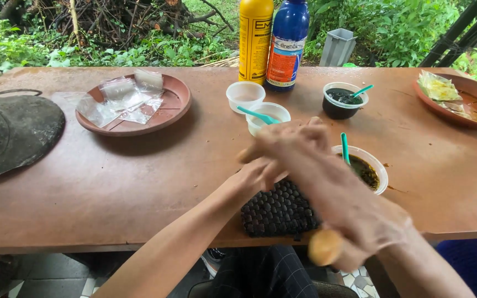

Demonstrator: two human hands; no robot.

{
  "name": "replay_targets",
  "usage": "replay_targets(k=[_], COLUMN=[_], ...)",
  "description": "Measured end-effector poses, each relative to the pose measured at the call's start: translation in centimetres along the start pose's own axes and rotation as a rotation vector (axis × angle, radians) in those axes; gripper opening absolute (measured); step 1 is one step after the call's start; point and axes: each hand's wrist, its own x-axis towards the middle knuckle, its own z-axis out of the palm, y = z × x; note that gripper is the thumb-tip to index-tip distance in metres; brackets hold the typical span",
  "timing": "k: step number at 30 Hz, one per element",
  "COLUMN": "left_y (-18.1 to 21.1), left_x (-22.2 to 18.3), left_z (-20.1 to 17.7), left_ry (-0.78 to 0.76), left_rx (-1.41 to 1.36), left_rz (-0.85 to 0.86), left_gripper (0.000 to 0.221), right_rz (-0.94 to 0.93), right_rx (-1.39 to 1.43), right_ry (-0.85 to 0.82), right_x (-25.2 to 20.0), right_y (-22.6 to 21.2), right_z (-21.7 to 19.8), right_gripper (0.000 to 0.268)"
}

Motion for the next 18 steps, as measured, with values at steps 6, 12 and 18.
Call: replay_targets(k=[6, 12, 18], left_y=[-3.6, -5.3, -6.2], left_x=[0.2, -0.8, -1.5], left_z=[4.7, 4.7, 4.6], left_ry=[0.341, 0.389, 0.4], left_rx=[-1.16, -0.618, -0.091], left_rz=[0.811, 0.734, 0.618], left_gripper=[0.042, 0.037, 0.05], right_rz=[-0.183, -0.172, -0.155], right_rx=[-0.133, -0.092, -0.127], right_ry=[-0.115, -0.101, -0.144], right_x=[1.7, 2.4, 2.8], right_y=[0.9, 1.0, 1.0], right_z=[2.1, 2.7, 3.1], right_gripper=[0.09, 0.088, 0.089])
